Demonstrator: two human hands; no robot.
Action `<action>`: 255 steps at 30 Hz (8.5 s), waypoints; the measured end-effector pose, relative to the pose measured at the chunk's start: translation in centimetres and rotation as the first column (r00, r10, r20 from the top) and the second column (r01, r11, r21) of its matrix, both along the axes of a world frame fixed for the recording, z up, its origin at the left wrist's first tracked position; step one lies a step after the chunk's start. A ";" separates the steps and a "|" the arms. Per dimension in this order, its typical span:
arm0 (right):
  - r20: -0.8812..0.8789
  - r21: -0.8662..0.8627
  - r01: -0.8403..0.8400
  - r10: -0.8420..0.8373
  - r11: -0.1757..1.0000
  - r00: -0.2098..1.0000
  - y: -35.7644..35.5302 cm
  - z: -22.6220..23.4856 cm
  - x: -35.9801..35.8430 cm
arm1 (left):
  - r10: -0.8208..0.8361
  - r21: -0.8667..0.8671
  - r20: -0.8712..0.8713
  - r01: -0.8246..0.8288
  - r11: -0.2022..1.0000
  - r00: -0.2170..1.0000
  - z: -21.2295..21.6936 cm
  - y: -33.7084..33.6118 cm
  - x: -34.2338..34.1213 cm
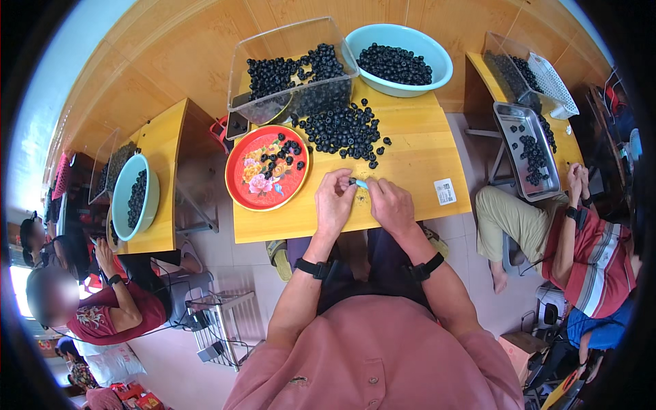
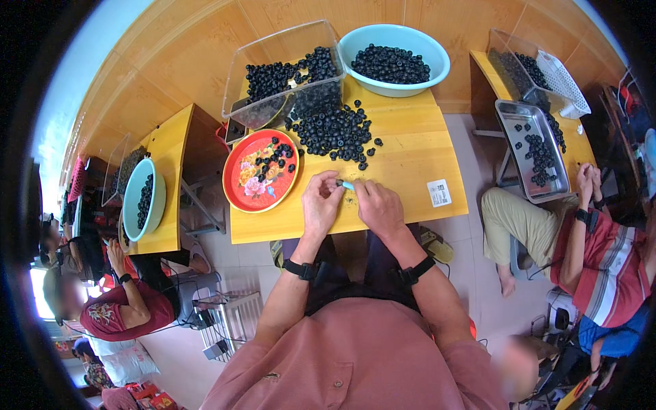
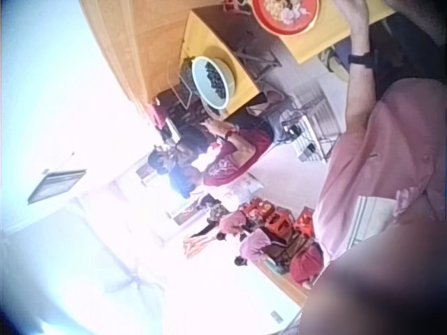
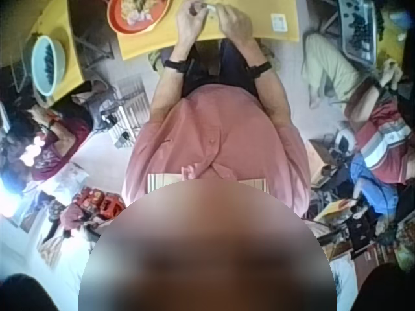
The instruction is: Sorting and removing stems from small dark berries at a processing table.
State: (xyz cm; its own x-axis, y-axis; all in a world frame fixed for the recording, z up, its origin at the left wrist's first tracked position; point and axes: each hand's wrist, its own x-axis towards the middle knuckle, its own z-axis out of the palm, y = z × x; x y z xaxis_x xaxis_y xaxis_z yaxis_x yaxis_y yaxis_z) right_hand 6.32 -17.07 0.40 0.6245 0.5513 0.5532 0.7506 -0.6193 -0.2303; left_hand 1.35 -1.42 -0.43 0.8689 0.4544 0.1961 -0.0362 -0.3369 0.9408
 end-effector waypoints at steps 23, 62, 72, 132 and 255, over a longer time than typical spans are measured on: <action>-0.053 -0.052 0.087 -0.090 0.995 0.995 0.2 -0.3 0.2 | 0.093 0.027 0.146 -0.098 0.995 0.985 0.5 2.4 -0.9; -0.053 0.001 0.092 -0.092 0.996 0.994 0.1 -0.2 0.3 | 0.039 -0.004 -0.056 -0.039 0.999 0.998 0.8 0.6 0.6; -0.058 -0.004 0.087 -0.087 0.996 0.994 0.0 -0.2 0.1 | 0.042 -0.009 -0.012 -0.042 0.999 0.999 0.7 0.1 -0.1; 0.007 -0.010 -0.038 0.038 0.999 0.999 -0.1 0.0 0.0 | 0.014 -0.122 -0.018 -0.016 0.992 1.000 -0.7 0.4 0.0; -0.073 0.038 0.064 -0.061 0.997 0.995 -0.1 -0.8 0.4 | -0.045 0.845 -0.184 0.181 0.502 0.982 3.2 4.6 5.1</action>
State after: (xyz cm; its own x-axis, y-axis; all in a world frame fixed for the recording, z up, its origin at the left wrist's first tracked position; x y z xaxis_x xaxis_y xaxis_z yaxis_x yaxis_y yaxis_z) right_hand 6.72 -17.15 -0.39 0.6961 0.4881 0.5265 0.6913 -0.6537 -0.3080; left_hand 6.40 3.17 2.78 0.9464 0.0201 0.3225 -0.0452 -0.9800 0.1936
